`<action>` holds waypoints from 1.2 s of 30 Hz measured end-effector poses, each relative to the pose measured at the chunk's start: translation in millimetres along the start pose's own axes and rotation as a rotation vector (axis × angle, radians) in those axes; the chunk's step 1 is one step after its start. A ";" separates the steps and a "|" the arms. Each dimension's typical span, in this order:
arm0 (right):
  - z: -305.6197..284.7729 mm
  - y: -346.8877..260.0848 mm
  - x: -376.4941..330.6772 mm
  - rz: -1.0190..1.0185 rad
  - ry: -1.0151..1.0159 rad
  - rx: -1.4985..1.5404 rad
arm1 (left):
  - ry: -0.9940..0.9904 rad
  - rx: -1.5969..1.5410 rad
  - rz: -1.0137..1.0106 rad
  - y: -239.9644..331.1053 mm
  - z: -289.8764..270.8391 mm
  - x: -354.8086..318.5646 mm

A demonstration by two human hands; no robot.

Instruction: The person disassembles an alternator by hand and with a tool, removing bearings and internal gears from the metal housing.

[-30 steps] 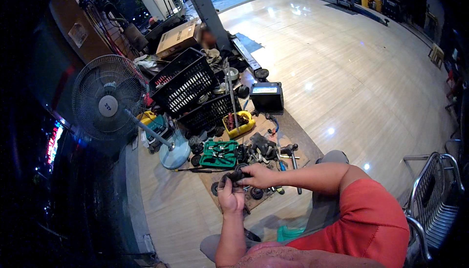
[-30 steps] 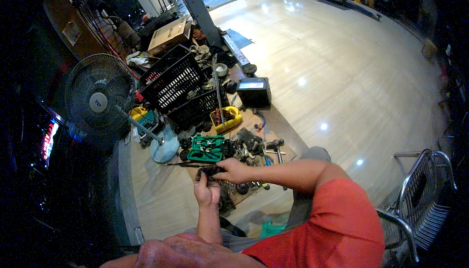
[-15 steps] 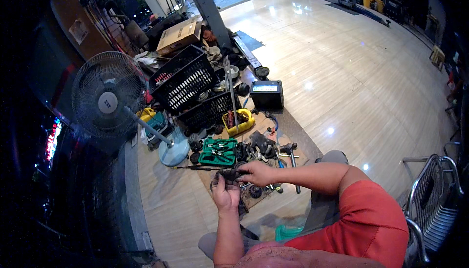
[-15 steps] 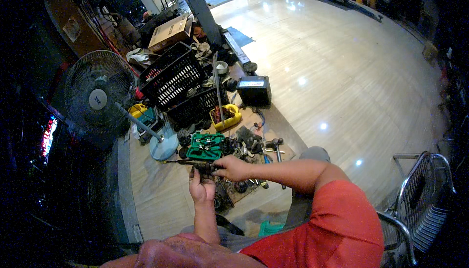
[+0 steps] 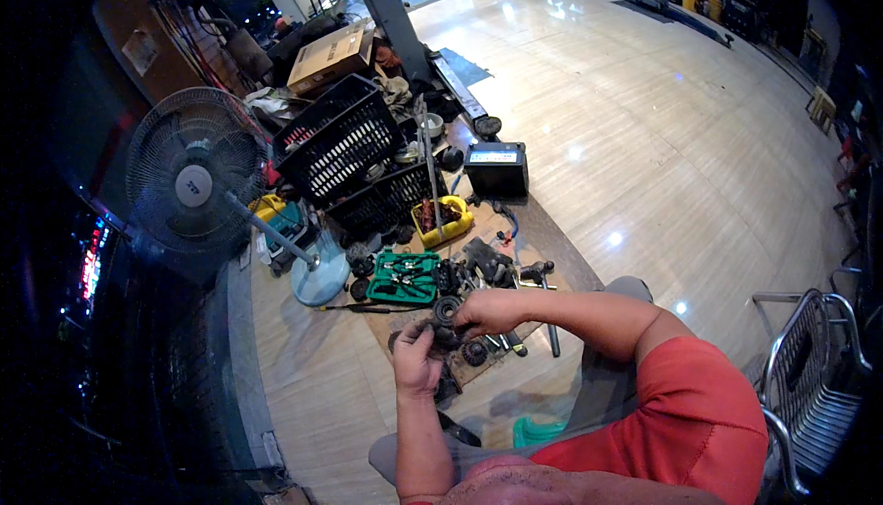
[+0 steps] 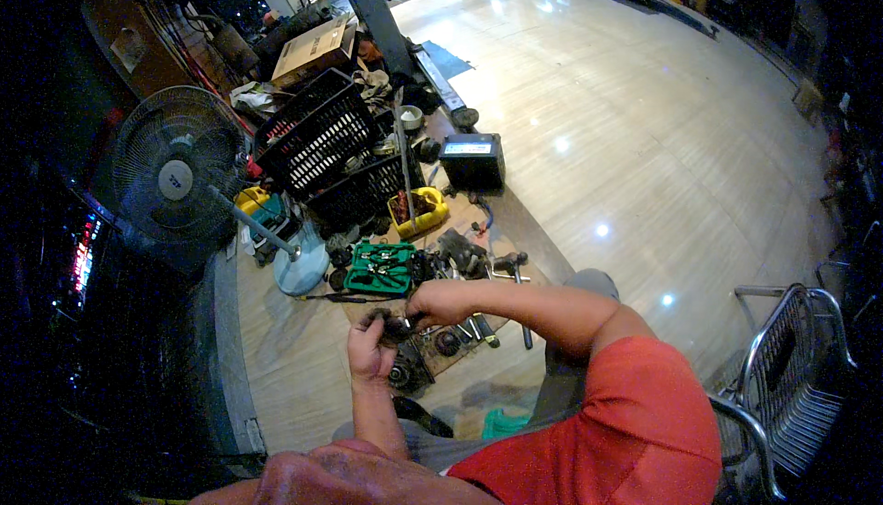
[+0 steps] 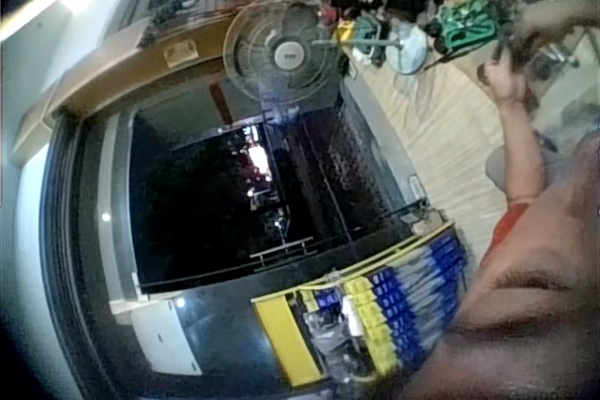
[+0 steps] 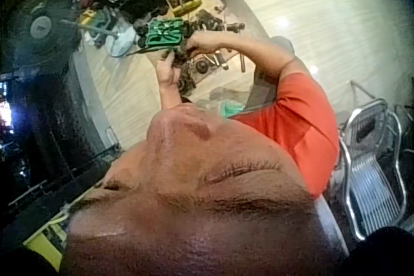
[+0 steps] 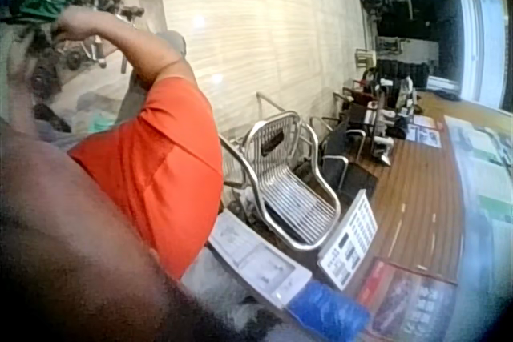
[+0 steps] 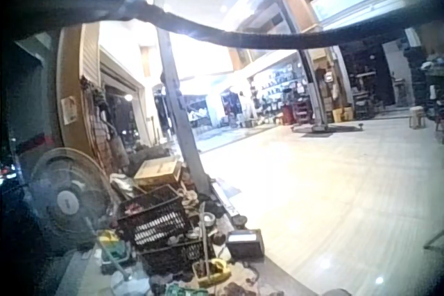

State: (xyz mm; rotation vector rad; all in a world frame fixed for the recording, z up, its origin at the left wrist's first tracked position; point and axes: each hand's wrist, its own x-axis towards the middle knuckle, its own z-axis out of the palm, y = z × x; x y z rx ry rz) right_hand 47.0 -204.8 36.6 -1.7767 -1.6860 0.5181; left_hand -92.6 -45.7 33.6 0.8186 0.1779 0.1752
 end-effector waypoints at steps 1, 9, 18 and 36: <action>0.0 0.3 0.2 0.012 -0.029 -0.056 | -0.007 0.056 -0.040 -0.6 -0.7 -1.0; 6.3 10.6 -0.5 0.103 -0.083 -0.281 | -0.105 0.801 -0.204 -5.6 9.6 -0.2; 1.1 -0.3 4.4 0.165 -0.023 -0.321 | -0.047 1.410 -0.078 -25.7 -1.8 0.2; 28.4 -5.7 13.8 0.355 0.320 0.204 | 0.376 0.907 0.204 -33.2 -5.5 8.4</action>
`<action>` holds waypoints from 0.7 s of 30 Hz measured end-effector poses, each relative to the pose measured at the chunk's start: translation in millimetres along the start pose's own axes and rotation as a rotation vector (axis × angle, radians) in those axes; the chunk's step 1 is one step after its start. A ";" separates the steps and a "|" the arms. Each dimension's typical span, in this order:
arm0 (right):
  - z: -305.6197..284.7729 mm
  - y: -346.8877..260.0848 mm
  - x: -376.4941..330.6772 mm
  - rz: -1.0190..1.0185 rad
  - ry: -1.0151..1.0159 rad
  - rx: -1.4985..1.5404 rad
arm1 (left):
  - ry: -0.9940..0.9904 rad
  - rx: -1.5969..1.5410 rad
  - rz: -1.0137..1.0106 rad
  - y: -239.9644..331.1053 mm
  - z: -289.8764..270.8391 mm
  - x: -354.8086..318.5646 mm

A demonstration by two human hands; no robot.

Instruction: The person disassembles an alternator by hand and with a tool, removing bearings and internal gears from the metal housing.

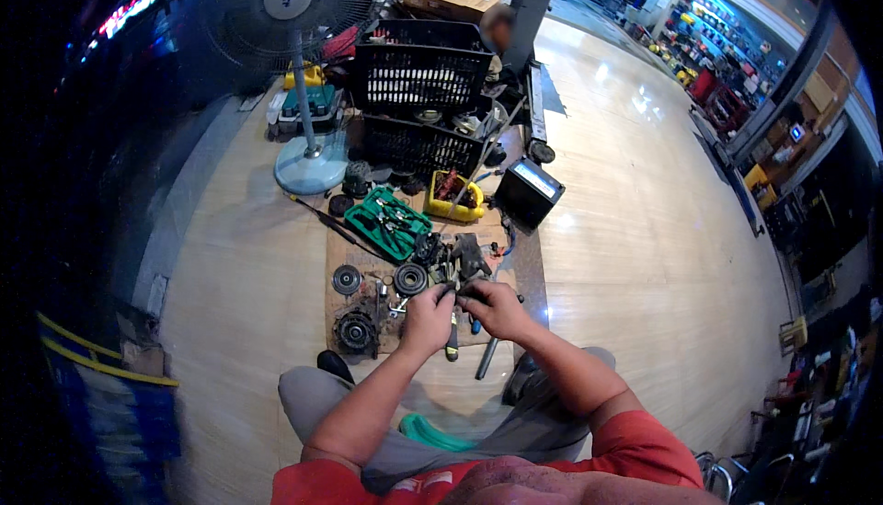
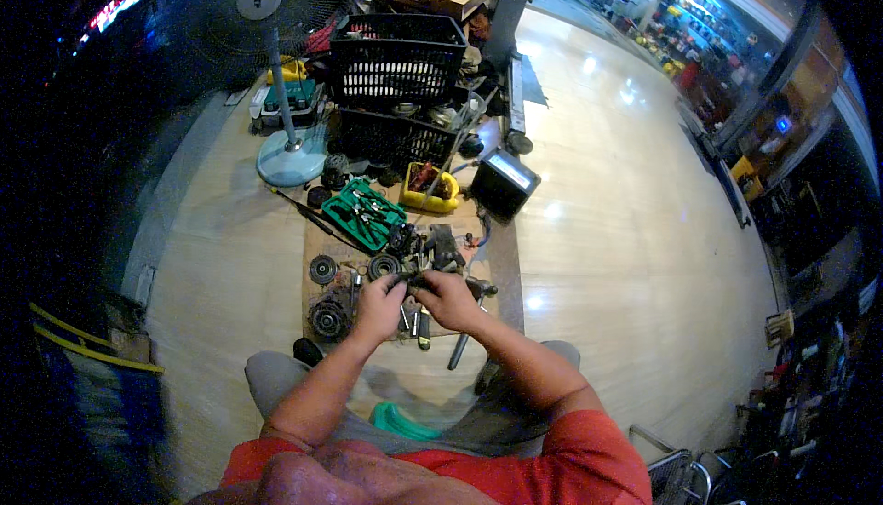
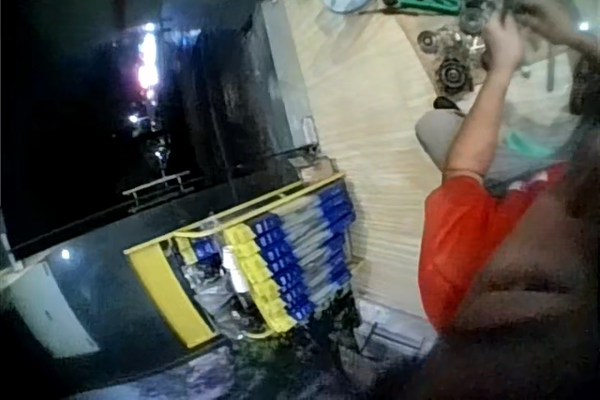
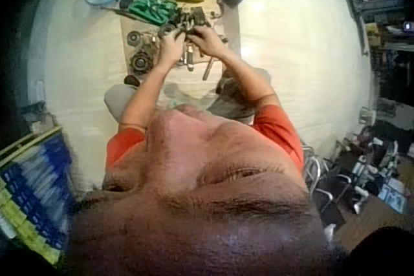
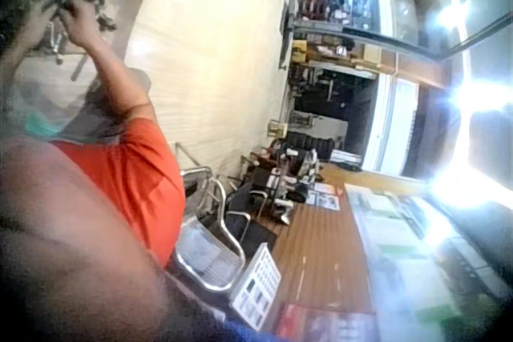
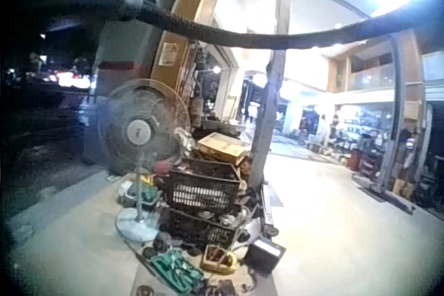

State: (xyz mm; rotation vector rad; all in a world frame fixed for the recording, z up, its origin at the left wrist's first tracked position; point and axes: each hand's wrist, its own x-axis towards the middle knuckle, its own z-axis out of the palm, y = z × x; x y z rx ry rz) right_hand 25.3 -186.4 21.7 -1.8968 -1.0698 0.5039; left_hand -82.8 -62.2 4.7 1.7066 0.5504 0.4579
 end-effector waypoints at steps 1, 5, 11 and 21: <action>1.3 2.7 0.1 0.011 -0.001 0.043 | 0.016 -0.048 0.011 -0.3 0.5 0.1; 5.8 -5.9 1.3 0.073 -0.033 0.118 | -0.022 -0.155 -0.066 -6.5 -2.9 2.7; 12.6 5.1 3.1 0.152 -0.086 0.165 | -0.015 -0.143 -0.016 1.4 -7.3 -0.8; 17.4 0.2 1.5 0.159 -0.114 0.184 | 0.047 -0.162 -0.039 5.5 -10.2 -0.1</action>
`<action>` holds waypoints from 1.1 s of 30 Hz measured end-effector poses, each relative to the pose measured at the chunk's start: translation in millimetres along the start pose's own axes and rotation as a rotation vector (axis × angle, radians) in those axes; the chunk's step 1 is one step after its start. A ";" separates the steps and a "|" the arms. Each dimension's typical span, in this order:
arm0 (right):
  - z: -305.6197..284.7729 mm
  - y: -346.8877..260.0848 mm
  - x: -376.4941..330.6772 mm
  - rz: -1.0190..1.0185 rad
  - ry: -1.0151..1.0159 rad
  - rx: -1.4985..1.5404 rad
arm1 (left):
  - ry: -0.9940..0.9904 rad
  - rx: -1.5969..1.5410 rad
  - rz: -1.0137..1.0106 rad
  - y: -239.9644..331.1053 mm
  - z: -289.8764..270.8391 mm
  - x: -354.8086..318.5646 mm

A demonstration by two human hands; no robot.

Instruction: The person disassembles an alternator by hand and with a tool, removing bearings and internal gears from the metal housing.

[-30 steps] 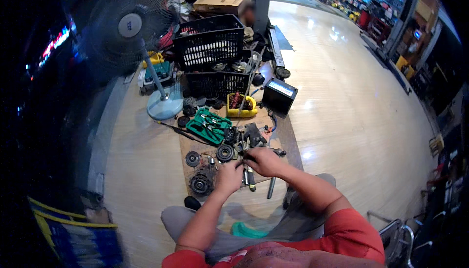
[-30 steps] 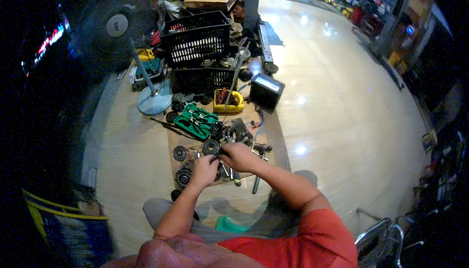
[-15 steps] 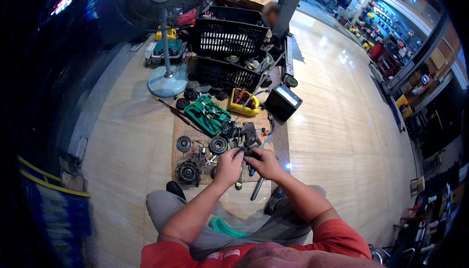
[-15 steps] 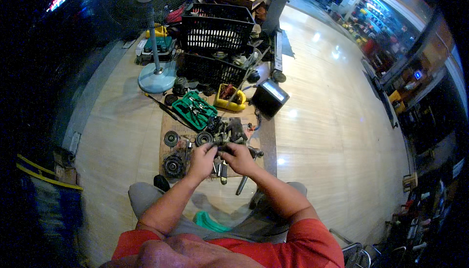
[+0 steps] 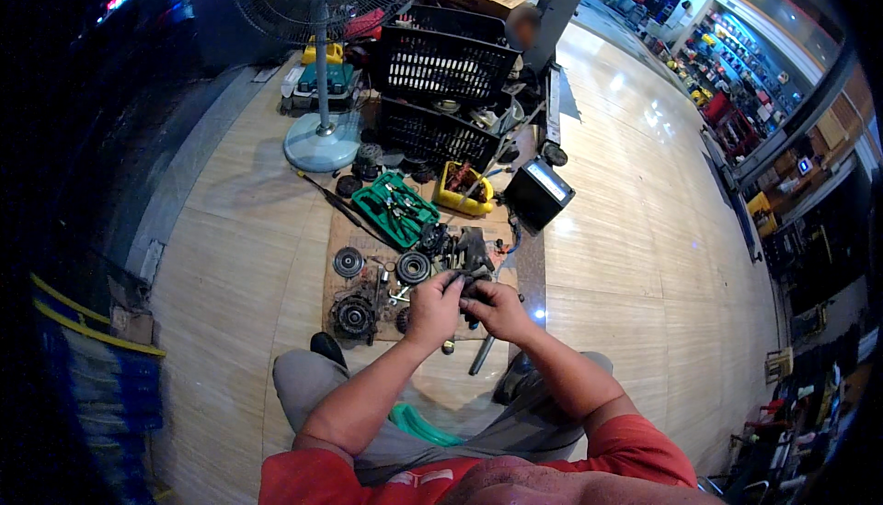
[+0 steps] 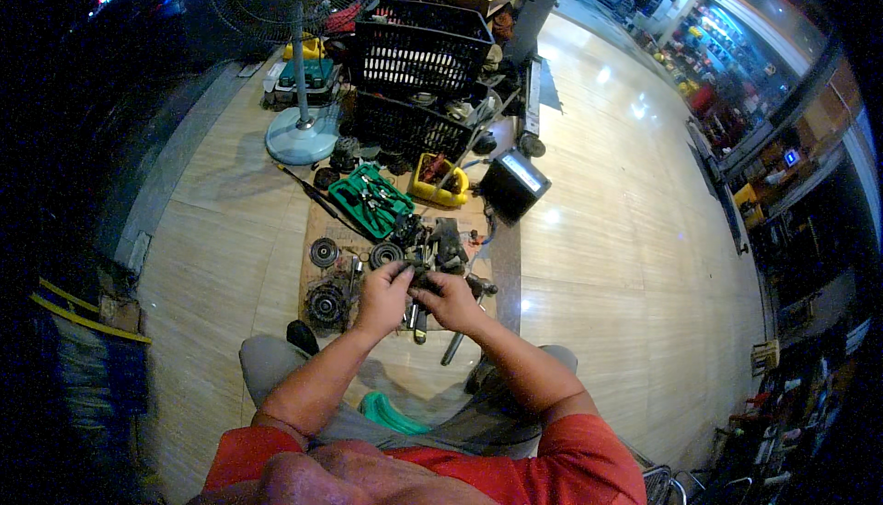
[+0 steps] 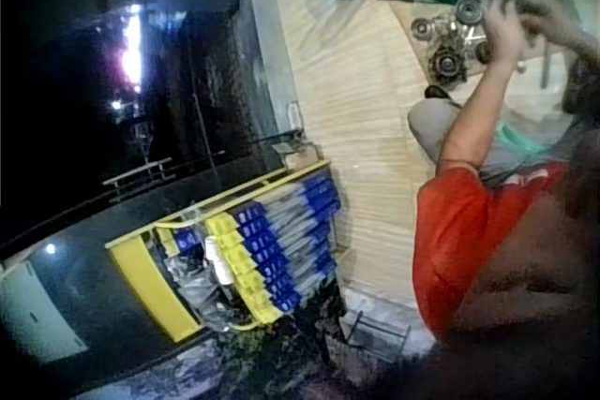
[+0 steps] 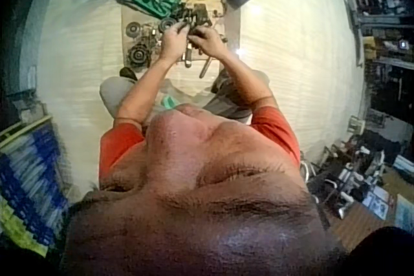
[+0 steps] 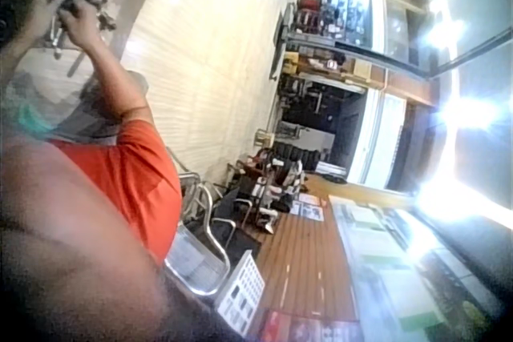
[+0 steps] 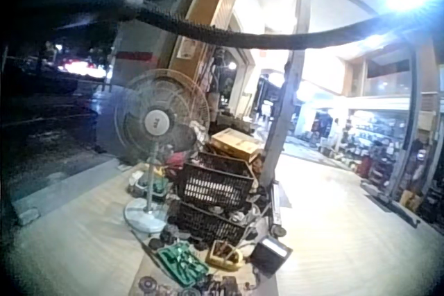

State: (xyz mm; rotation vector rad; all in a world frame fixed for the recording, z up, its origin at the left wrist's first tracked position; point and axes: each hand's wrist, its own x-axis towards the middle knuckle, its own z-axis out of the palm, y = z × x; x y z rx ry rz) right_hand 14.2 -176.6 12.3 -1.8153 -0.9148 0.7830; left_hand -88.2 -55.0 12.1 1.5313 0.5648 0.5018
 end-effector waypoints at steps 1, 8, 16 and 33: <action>0.5 -0.9 -0.3 -0.009 -0.001 -0.024 | 0.017 -0.027 0.022 2.1 -0.5 -0.8; 1.9 5.7 -0.3 -0.026 0.007 -0.076 | 0.089 -0.191 0.056 -0.6 1.0 1.4; 0.4 -4.6 -0.2 -0.040 0.010 -0.154 | 0.046 -0.592 -0.154 -10.3 1.0 6.4; -1.8 -0.2 1.9 -0.090 -0.034 -0.187 | 0.018 -0.881 -0.180 1.6 -2.1 5.3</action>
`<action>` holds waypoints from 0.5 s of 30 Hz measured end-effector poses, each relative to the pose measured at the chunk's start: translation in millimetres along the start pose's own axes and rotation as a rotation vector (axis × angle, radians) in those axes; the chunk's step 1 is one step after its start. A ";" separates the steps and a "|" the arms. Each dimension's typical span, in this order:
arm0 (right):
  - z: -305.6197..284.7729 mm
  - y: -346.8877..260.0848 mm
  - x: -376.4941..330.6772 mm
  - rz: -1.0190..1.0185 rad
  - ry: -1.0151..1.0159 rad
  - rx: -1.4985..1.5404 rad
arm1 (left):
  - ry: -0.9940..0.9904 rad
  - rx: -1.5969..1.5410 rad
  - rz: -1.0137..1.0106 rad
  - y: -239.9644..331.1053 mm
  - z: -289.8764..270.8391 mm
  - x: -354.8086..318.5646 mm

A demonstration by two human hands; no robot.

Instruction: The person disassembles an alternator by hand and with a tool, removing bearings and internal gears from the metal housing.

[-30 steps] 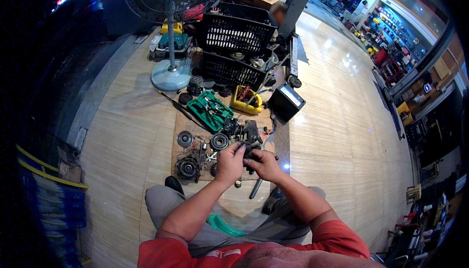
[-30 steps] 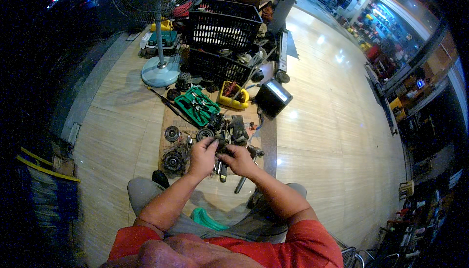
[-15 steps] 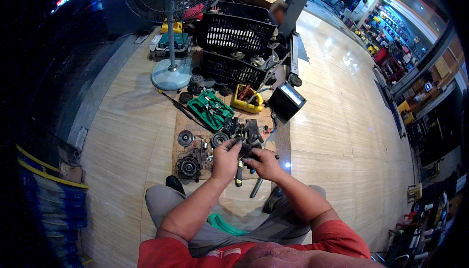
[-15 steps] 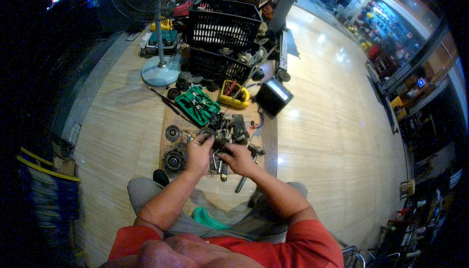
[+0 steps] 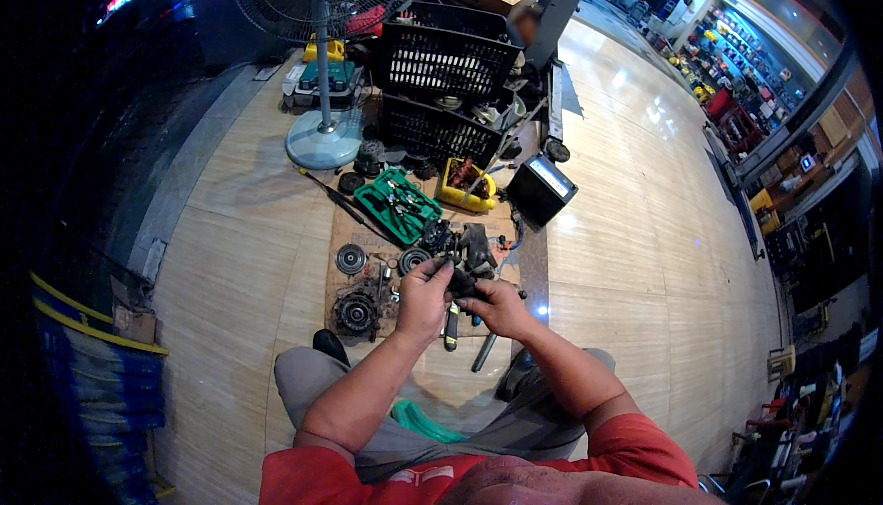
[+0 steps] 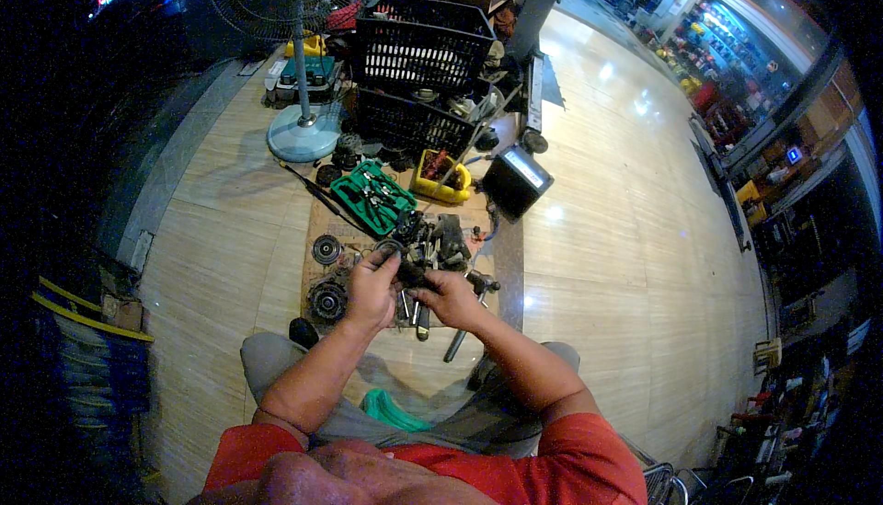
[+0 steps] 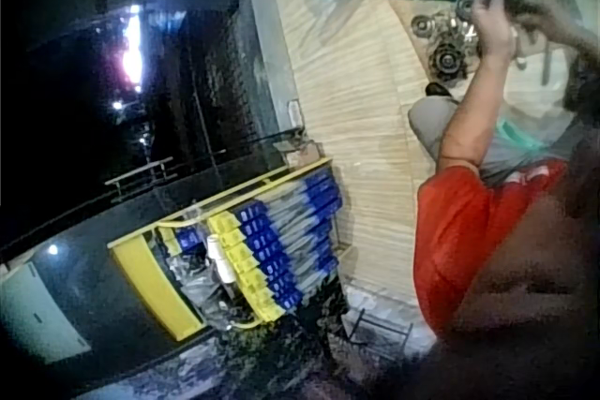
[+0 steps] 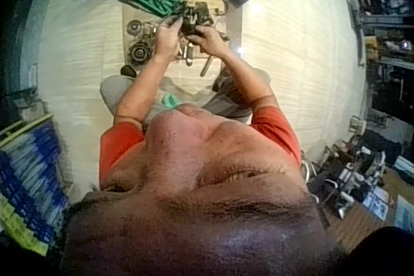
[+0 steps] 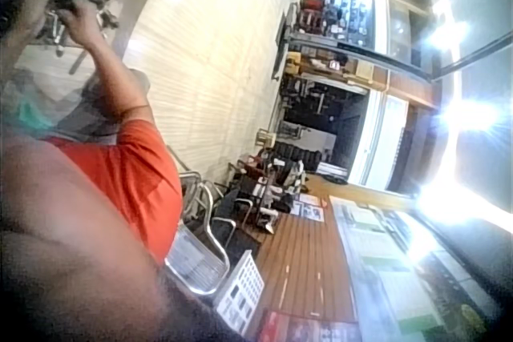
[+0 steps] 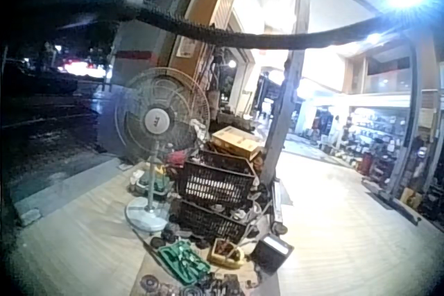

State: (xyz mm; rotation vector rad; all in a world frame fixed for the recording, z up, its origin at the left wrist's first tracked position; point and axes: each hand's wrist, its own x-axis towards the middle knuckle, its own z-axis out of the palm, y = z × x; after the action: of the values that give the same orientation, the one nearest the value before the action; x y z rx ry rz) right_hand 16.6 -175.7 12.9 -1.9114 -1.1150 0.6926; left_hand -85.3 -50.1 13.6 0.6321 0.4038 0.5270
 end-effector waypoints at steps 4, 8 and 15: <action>0.1 8.5 1.9 -0.003 -0.006 0.063 | -0.012 0.039 0.015 -2.7 -5.1 3.7; 0.3 13.4 1.0 -0.037 -0.012 0.119 | -0.031 0.091 0.039 -2.7 -3.1 1.9; -1.5 -4.1 -3.5 0.020 0.008 0.167 | -0.099 0.503 0.037 -2.8 1.3 -10.9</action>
State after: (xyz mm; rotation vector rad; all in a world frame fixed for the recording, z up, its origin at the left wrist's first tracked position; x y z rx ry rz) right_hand 14.3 -178.2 17.4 -1.7841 -1.0027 0.7643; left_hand -92.4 -58.9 14.9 1.1478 0.4349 0.4277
